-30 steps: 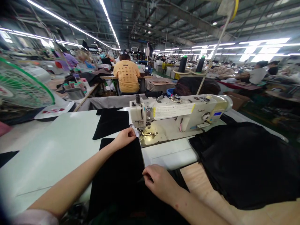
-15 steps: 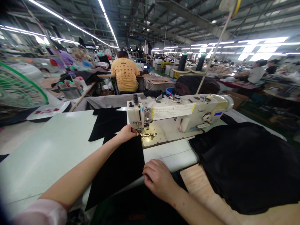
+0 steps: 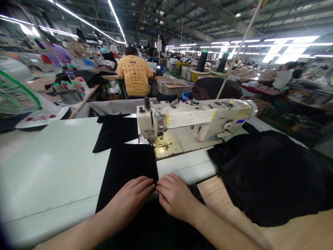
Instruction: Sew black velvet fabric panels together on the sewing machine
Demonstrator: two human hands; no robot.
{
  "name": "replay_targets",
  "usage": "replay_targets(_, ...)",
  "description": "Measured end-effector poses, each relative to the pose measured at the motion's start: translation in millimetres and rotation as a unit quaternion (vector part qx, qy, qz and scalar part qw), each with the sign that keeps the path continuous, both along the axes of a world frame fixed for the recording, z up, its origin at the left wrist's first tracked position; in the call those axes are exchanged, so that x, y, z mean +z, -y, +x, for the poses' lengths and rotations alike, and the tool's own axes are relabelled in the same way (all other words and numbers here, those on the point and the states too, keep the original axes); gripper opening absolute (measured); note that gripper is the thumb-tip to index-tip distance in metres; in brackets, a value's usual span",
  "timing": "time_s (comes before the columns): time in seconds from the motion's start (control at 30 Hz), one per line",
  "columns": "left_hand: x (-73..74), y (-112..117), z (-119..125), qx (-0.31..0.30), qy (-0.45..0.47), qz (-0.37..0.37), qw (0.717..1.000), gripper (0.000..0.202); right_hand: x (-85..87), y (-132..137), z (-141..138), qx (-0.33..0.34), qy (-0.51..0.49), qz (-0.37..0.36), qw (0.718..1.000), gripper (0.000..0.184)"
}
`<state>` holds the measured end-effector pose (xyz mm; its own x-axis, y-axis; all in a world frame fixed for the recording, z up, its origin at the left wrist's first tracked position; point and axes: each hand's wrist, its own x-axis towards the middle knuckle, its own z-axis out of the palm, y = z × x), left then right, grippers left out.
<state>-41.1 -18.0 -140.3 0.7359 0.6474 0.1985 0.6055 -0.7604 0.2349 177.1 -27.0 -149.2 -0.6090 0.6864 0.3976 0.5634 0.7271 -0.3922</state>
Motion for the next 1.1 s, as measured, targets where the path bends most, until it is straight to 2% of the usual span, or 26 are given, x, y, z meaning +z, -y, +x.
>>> replay_targets(0.07, -8.5, 4.4, -5.9, -0.023, -0.024, 0.036, 0.999, 0.042, 0.7, -3.3, -1.6, -0.001, -0.001, 0.002, 1.0, 0.022)
replay_targets(0.13, -11.4, -3.5, -10.1, -0.038, -0.037, 0.049, 0.997, 0.045, 0.5, -9.1, -3.9, -0.005, -0.004, 0.002, 1.0, 0.021)
replay_targets(0.43, 4.9, -62.5, -17.3, -0.039, -0.03, 0.07, 0.996, 0.029, -4.0, -57.9, -15.7, -0.023, 0.001, 0.038, 0.999, 0.022)
replay_targets(0.7, 4.0, -113.1, -30.2, -0.027, -0.016, 0.085, 0.996, 0.03, -7.5, -106.1, -30.2, -0.085, 0.044, 0.057, 0.994, 0.02)
replay_targets(0.83, 5.4, -135.4, -32.6, -0.002, -0.014, 0.069, 0.998, 0.032, -6.0, -122.7, -37.9, -0.111, 0.048, 0.053, 0.991, 0.02)
replay_targets(0.97, 3.4, -146.0, -33.7, 0.027, -0.02, 0.068, 0.997, 0.036, -4.2, -115.5, -40.5, -0.13, 0.035, 0.046, 0.99, 0.02)
replay_targets(1.1, -4.8, -142.3, -35.8, 0.071, -0.02, 0.076, 0.994, 0.04, 1.3, -83.7, -25.6, -0.126, 0.005, 0.056, 0.99, 0.026)
